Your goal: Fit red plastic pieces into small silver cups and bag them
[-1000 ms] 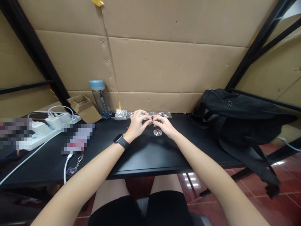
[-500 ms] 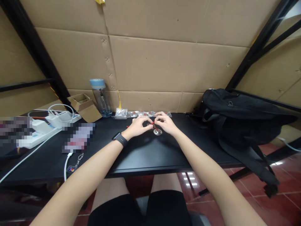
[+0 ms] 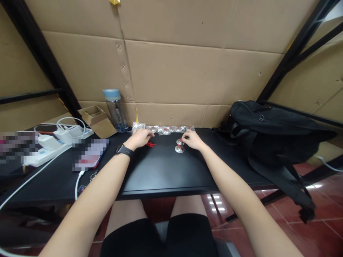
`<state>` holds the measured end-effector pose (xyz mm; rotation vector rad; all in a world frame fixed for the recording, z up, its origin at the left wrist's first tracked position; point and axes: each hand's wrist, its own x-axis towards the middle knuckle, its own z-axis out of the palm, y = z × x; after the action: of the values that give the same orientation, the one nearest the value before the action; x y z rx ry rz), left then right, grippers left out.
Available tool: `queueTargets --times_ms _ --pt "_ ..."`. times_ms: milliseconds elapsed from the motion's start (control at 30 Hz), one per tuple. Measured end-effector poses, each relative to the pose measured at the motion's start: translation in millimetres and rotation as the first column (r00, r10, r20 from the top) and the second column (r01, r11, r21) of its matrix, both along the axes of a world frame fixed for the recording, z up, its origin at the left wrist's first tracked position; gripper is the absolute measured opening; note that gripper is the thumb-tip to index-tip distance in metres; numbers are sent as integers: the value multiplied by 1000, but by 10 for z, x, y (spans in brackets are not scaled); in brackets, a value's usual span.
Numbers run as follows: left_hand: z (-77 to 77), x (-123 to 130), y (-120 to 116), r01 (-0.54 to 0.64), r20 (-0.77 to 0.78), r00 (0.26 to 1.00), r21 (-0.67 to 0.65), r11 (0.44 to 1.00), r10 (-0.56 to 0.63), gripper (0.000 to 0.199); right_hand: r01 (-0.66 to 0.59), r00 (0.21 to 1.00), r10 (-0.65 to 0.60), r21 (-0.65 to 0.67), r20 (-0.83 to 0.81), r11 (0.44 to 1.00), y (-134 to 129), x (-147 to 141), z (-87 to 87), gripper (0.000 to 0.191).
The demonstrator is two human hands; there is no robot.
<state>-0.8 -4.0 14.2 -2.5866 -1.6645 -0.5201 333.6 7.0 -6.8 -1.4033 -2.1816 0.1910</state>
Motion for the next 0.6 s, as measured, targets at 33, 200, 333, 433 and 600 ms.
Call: queueTargets --times_ms 33,200,333,433,600 --pt "4 -19 -17 -30 -4 1000 50 998 30 33 12 1000 -12 -13 21 1000 -2 19 13 11" --pt "77 -114 -133 -314 53 948 338 887 315 37 74 993 -71 -23 90 997 -5 192 77 29" --pt "112 -203 -123 -397 6 915 186 899 403 30 42 994 -33 -83 102 996 -1 342 94 41" --pt "111 -215 -90 -403 -24 913 85 911 407 36 -65 997 68 -95 32 993 -13 345 93 45" --pt "82 77 -159 -257 -5 965 155 954 261 46 -306 945 302 -8 -127 952 -40 153 85 33"
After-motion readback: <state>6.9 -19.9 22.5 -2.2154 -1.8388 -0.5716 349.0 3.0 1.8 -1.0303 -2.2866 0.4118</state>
